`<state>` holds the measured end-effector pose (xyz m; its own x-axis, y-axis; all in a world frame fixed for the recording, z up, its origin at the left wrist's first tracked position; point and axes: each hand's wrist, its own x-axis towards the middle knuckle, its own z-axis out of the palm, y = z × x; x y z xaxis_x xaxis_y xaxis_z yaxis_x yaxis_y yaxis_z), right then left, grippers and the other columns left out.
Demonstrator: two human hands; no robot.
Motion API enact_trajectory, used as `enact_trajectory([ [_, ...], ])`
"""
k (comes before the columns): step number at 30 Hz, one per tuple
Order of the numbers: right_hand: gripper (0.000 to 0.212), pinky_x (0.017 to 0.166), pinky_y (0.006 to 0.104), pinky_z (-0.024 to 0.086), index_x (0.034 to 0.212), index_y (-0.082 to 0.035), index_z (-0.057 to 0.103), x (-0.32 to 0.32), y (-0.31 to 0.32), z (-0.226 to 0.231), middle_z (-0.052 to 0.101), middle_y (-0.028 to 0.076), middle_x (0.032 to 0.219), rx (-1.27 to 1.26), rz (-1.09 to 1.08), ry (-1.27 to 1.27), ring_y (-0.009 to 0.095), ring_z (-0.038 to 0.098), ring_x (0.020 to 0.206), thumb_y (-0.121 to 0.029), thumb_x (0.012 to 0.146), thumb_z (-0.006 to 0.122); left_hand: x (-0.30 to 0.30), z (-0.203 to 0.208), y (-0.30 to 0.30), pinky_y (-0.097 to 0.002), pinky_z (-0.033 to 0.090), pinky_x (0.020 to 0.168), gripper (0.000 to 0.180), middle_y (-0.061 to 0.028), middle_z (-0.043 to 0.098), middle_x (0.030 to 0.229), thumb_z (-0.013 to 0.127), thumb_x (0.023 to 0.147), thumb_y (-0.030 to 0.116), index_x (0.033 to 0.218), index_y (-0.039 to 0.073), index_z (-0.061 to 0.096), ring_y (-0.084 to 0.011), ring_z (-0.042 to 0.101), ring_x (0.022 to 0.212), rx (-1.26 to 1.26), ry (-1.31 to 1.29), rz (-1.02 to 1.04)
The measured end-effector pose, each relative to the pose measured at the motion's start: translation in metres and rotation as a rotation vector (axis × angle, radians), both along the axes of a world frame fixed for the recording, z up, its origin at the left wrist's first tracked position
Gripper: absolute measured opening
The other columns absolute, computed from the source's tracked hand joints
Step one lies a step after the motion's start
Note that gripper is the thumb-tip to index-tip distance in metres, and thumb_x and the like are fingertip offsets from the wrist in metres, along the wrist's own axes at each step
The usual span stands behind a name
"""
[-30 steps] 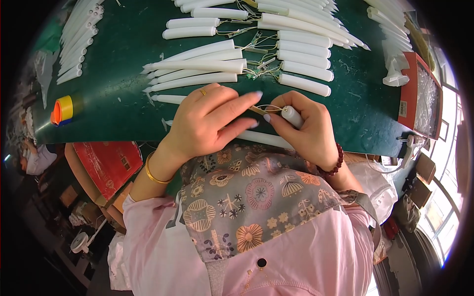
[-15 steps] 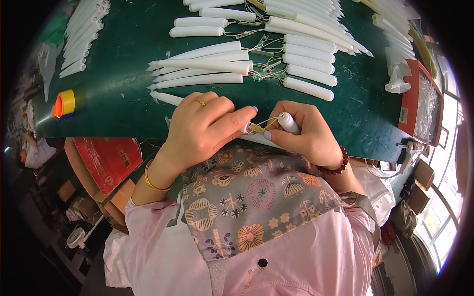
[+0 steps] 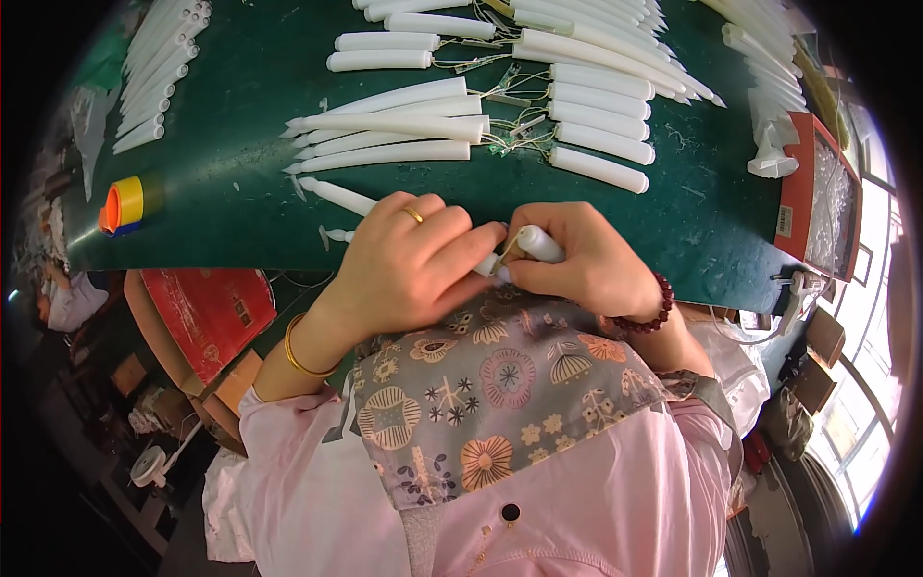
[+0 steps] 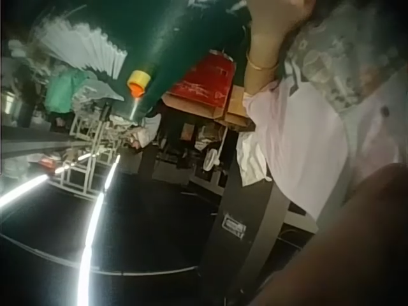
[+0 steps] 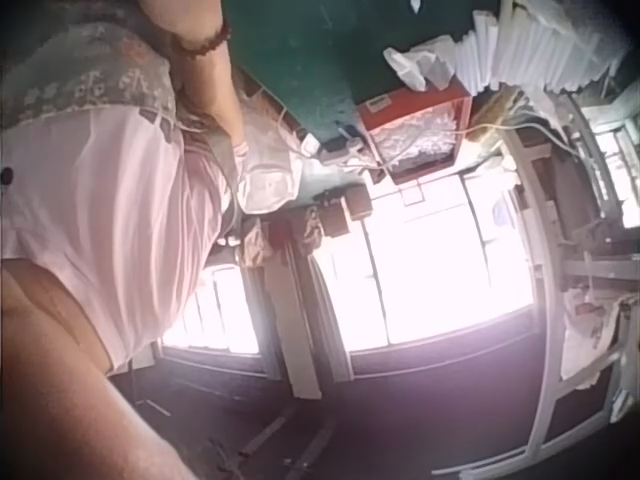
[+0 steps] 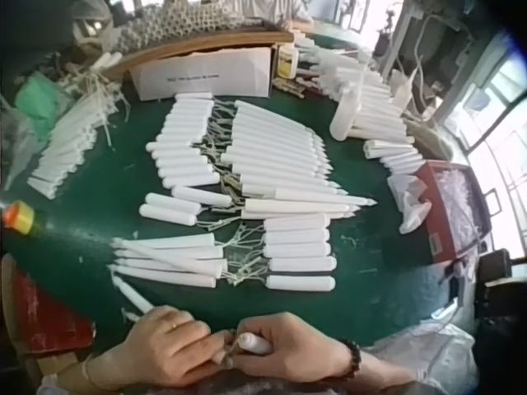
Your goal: Assembling plastic tube components on a factory production line using adhesive.
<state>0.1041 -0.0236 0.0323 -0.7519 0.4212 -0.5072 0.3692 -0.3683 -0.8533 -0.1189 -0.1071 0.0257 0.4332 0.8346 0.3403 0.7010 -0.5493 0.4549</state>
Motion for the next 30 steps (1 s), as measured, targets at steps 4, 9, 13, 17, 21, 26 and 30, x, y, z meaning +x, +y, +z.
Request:
enact_trajectory([
  [4, 0.026, 0.074, 0.0247, 0.047, 0.101, 0.002, 0.07, -0.01, -0.003, 0.002, 0.065, -0.001, 0.087, -0.111, -0.035, 0.039, 0.006, 0.055, 0.08, -0.018, 0.089, 0.081, 0.005, 0.004, 0.0, -0.0365, 0.039, 0.06, 0.039, -0.004, 0.05, 0.076, 0.085, 0.065, 0.033, 0.086, 0.008, 0.065, -0.0242, 0.05, 0.065, 0.02, 0.0, 0.063],
  [9, 0.045, 0.083, 0.0257, 0.05, 0.131, 0.002, 0.059, 0.001, -0.004, 0.006, 0.067, 0.004, 0.105, 0.042, 0.014, 0.191, 0.009, 0.06, 0.091, -0.015, 0.093, 0.078, -0.001, -0.004, 0.0, -0.0362, 0.035, 0.054, 0.039, -0.0041, 0.045, 0.07, 0.081, 0.068, 0.038, 0.071, 0.01, 0.054, -0.0242, 0.046, 0.06, 0.108, -0.058, 0.197],
  [13, 0.055, 0.087, 0.03, 0.053, 0.143, 0.003, 0.046, 0.006, -0.009, 0.017, 0.068, 0.012, 0.12, 0.227, 0.078, 0.13, 0.014, 0.064, 0.097, 0.002, 0.094, 0.069, -0.007, 0.0, 0.0, -0.0359, 0.035, 0.054, 0.035, -0.0049, 0.047, 0.07, 0.079, 0.071, 0.035, 0.07, 0.01, 0.054, -0.0244, 0.047, 0.06, 0.063, -0.098, 0.222],
  [17, 0.052, 0.088, 0.0346, 0.055, 0.141, 0.002, 0.048, 0.01, -0.02, -0.001, 0.068, 0.017, 0.127, 0.583, -0.074, 0.275, 0.019, 0.067, 0.097, 0.008, 0.093, 0.065, 0.002, 0.008, 0.003, -0.0383, 0.043, 0.058, 0.03, -0.0064, 0.053, 0.076, 0.077, 0.078, 0.03, 0.086, 0.007, 0.059, -0.0274, 0.054, 0.065, -0.016, -0.084, 0.235],
  [21, 0.048, 0.085, 0.038, 0.057, 0.136, 0.001, 0.053, 0.013, -0.016, -0.002, 0.068, 0.019, 0.13, 0.802, -0.087, 0.272, 0.029, 0.07, 0.096, 0.011, 0.09, 0.064, 0.005, 0.004, 0.0, -0.0409, 0.052, 0.069, 0.038, -0.0124, 0.061, 0.097, 0.076, 0.084, 0.014, 0.118, 0.001, 0.065, -0.032, 0.062, 0.08, -0.112, -0.163, 0.198],
  [26, 0.042, 0.081, 0.0373, 0.058, 0.128, 0.0, 0.059, 0.013, -0.017, -0.001, 0.07, 0.016, 0.126, 0.823, -0.083, 0.215, 0.034, 0.07, 0.092, 0.011, 0.088, 0.067, 0.003, 0.005, -0.005, -0.0383, 0.052, 0.069, 0.046, -0.0121, 0.061, 0.102, 0.077, 0.087, 0.008, 0.131, 0.002, 0.065, -0.0298, 0.063, 0.084, -0.132, -0.141, 0.215],
  [30, 0.043, 0.073, 0.0387, 0.059, 0.128, -0.001, 0.06, 0.018, -0.016, -0.002, 0.072, 0.013, 0.122, 0.913, 0.005, 0.143, 0.033, 0.072, 0.084, 0.005, 0.087, 0.071, -0.002, 0.013, -0.002, -0.037, 0.05, 0.072, 0.058, -0.0078, 0.059, 0.095, 0.077, 0.081, 0.003, 0.138, 0.007, 0.067, -0.0259, 0.061, 0.08, -0.194, 0.064, 0.142],
])
